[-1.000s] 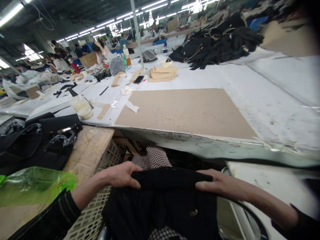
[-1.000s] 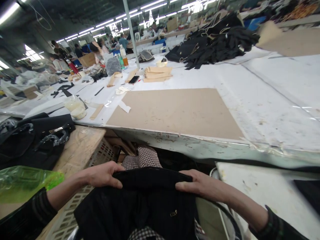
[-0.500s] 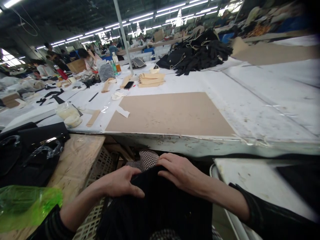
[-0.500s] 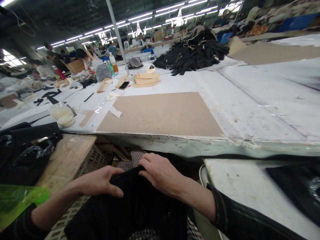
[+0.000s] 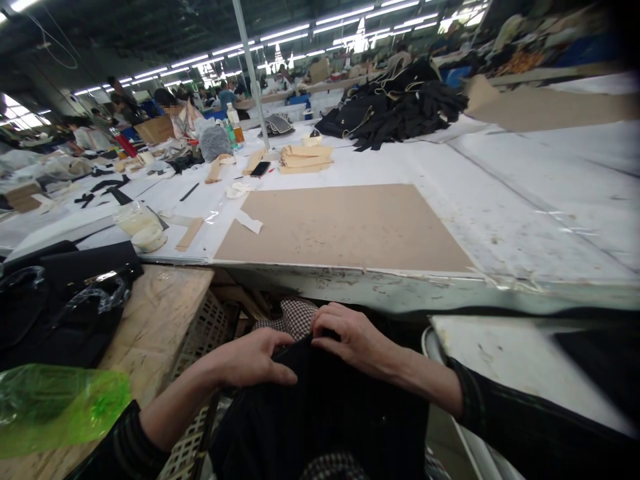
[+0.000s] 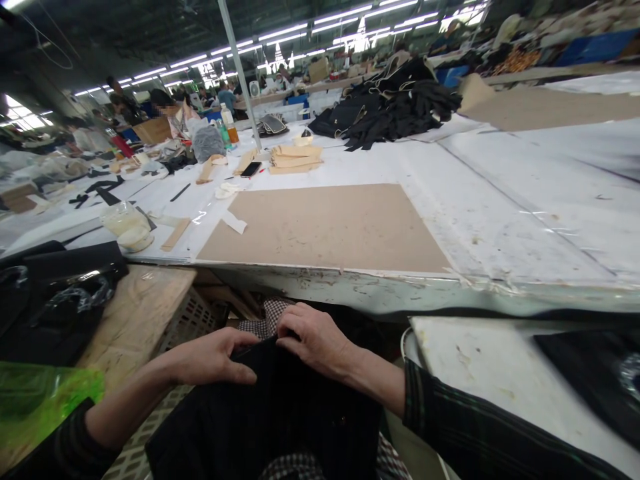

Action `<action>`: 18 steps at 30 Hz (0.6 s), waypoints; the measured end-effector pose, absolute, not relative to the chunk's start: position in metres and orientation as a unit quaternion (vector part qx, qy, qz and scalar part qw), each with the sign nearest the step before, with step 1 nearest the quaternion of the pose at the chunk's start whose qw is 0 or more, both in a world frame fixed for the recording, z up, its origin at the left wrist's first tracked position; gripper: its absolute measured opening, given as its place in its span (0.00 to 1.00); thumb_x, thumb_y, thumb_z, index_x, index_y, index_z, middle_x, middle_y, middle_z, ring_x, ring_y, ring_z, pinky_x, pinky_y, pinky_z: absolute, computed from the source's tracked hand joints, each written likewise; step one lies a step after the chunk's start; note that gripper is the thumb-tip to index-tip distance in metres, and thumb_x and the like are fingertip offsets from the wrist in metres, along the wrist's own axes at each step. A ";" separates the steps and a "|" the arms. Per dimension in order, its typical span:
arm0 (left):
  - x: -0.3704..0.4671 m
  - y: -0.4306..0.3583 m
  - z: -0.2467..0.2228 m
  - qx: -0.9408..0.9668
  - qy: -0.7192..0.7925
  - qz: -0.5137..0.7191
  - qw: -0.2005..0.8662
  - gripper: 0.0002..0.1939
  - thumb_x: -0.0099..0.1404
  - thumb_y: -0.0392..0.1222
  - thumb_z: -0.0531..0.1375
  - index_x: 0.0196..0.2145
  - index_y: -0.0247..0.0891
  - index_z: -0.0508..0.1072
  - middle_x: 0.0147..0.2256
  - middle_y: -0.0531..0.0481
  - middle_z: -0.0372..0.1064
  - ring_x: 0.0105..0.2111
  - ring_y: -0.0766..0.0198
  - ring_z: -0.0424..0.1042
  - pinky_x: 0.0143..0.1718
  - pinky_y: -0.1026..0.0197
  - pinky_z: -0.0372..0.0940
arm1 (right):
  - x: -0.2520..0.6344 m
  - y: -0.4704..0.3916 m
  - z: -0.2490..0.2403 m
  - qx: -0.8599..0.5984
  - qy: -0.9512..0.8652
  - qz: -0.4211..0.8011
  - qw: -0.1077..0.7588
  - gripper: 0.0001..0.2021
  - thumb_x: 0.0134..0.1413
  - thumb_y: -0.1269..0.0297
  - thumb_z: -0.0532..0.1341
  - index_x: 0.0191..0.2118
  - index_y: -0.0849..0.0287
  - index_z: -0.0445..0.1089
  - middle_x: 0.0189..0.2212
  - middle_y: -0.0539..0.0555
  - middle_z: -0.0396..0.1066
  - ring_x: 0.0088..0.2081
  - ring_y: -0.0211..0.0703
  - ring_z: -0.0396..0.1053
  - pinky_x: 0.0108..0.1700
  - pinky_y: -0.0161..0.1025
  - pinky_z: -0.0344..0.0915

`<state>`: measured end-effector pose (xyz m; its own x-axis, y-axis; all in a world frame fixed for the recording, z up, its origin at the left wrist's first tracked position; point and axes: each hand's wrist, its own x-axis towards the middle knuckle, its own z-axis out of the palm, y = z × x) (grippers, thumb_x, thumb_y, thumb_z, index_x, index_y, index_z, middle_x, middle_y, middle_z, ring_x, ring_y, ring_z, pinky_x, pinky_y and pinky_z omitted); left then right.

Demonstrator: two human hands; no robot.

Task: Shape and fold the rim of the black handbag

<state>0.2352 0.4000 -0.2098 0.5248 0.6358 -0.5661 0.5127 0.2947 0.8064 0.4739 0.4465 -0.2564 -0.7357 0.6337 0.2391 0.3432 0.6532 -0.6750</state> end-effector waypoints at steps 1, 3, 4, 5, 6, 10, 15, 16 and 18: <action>0.235 0.400 -0.210 0.587 0.486 0.048 0.646 0.17 0.56 0.39 0.64 0.44 0.35 0.76 0.35 0.51 0.72 0.30 0.64 0.67 0.31 0.66 0.62 | 0.474 0.446 -0.256 -0.271 -0.875 0.323 0.239 0.02 0.57 0.70 0.64 0.35 0.58 0.70 0.39 0.52 0.72 0.43 0.44 0.68 0.46 0.40 0.65; 0.234 0.400 -0.210 0.582 0.484 0.049 0.652 0.16 0.57 0.39 0.63 0.44 0.35 0.75 0.33 0.52 0.71 0.28 0.65 0.66 0.28 0.67 0.61 | 0.474 0.446 -0.254 -0.250 -0.870 0.348 0.244 0.05 0.54 0.74 0.65 0.32 0.58 0.70 0.40 0.52 0.73 0.44 0.44 0.68 0.46 0.39 0.65; 0.233 0.400 -0.210 0.584 0.483 0.048 0.651 0.15 0.57 0.38 0.63 0.43 0.35 0.75 0.32 0.53 0.70 0.27 0.66 0.65 0.27 0.68 0.60 | 0.474 0.445 -0.253 -0.240 -0.869 0.358 0.244 0.06 0.52 0.76 0.65 0.30 0.58 0.69 0.40 0.51 0.73 0.44 0.43 0.68 0.46 0.39 0.65; 0.233 0.399 -0.210 0.587 0.482 0.047 0.649 0.14 0.57 0.38 0.62 0.42 0.35 0.75 0.31 0.53 0.69 0.27 0.67 0.64 0.26 0.68 0.58 | 0.473 0.445 -0.252 -0.232 -0.868 0.365 0.244 0.07 0.51 0.77 0.65 0.29 0.58 0.68 0.41 0.51 0.72 0.45 0.43 0.68 0.45 0.38 0.65; 0.232 0.399 -0.210 0.590 0.482 0.046 0.646 0.13 0.57 0.37 0.62 0.41 0.34 0.75 0.30 0.54 0.68 0.26 0.68 0.63 0.25 0.68 0.57 | 0.473 0.444 -0.252 -0.225 -0.867 0.371 0.245 0.07 0.50 0.77 0.65 0.28 0.59 0.68 0.41 0.51 0.72 0.45 0.43 0.68 0.45 0.38 0.65; 0.229 0.399 -0.212 0.590 0.489 0.040 0.641 0.13 0.57 0.36 0.61 0.41 0.34 0.75 0.29 0.54 0.67 0.25 0.69 0.61 0.25 0.68 0.57 | 0.472 0.443 -0.252 -0.209 -0.863 0.391 0.240 0.07 0.49 0.76 0.65 0.27 0.59 0.68 0.38 0.51 0.72 0.42 0.42 0.69 0.43 0.36 0.64; 0.232 0.398 -0.213 0.585 0.483 0.055 0.649 0.13 0.57 0.37 0.61 0.42 0.34 0.75 0.31 0.53 0.69 0.27 0.67 0.64 0.28 0.67 0.59 | 0.473 0.442 -0.249 -0.299 -0.842 0.408 0.186 0.02 0.53 0.71 0.64 0.31 0.59 0.71 0.28 0.47 0.72 0.30 0.38 0.67 0.33 0.33 0.62; 0.233 0.398 -0.212 0.584 0.481 0.057 0.651 0.14 0.57 0.37 0.61 0.42 0.35 0.76 0.32 0.52 0.70 0.28 0.66 0.65 0.29 0.67 0.60 | 0.473 0.442 -0.248 -0.316 -0.834 0.415 0.182 0.01 0.54 0.69 0.64 0.33 0.59 0.71 0.28 0.47 0.72 0.29 0.38 0.67 0.32 0.33 0.61; 0.235 0.397 -0.210 0.583 0.480 0.058 0.653 0.15 0.58 0.38 0.61 0.43 0.35 0.76 0.33 0.52 0.71 0.28 0.66 0.65 0.29 0.67 0.60 | 0.474 0.442 -0.246 -0.327 -0.823 0.426 0.185 0.04 0.55 0.66 0.65 0.36 0.58 0.72 0.30 0.47 0.73 0.30 0.38 0.68 0.33 0.33 0.62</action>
<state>0.2349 0.3969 -0.2100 0.5331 0.6347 -0.5593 0.4834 0.3140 0.8171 0.4741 0.4415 -0.2460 -0.7180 0.6956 0.0250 0.3810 0.4228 -0.8223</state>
